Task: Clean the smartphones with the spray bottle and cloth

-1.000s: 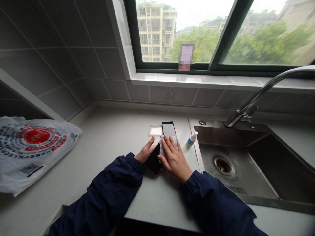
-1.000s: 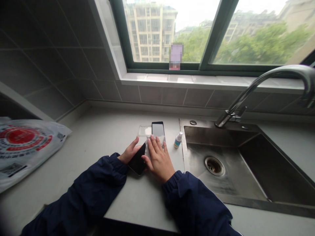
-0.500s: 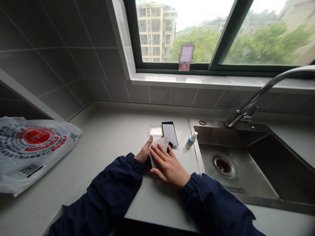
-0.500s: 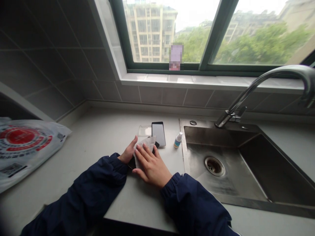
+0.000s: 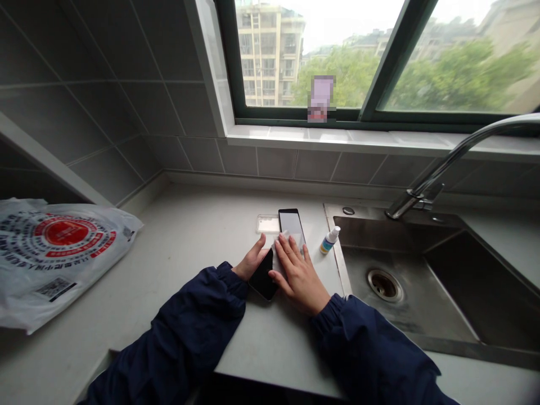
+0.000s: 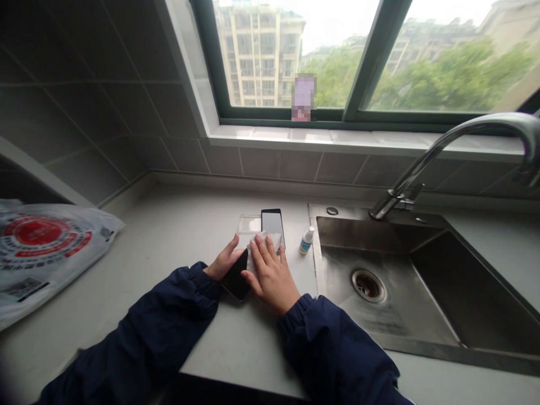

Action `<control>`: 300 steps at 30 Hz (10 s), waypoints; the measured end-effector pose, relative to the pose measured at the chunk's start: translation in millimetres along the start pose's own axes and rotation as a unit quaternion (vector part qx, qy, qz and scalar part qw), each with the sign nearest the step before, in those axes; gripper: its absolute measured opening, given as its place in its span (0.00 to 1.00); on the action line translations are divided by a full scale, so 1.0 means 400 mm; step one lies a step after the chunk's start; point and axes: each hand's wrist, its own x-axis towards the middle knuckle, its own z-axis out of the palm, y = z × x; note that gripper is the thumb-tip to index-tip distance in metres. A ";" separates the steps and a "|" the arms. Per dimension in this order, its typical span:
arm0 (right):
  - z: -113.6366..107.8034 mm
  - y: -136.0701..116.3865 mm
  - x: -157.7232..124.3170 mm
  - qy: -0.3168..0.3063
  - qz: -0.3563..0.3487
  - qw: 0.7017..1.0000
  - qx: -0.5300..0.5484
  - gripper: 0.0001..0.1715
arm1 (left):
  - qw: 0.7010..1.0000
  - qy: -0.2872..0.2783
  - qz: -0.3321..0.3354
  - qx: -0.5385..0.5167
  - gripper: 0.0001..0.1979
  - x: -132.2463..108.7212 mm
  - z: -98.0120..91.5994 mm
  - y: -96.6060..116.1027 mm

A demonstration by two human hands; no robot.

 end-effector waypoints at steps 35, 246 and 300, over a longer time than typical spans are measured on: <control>-0.015 -0.017 -0.004 -0.035 -0.079 0.996 0.019 0.38 | 0.998 -0.003 0.007 -0.058 0.38 0.002 0.007 0.000; -0.002 -0.006 -0.002 -0.007 0.014 1.000 -0.019 0.37 | 0.999 0.015 -0.001 -0.031 0.42 0.002 -0.004 0.004; -0.042 -0.026 -0.004 0.009 -0.083 0.996 0.044 0.28 | 0.996 0.002 0.020 -0.088 0.42 -0.005 -0.010 0.025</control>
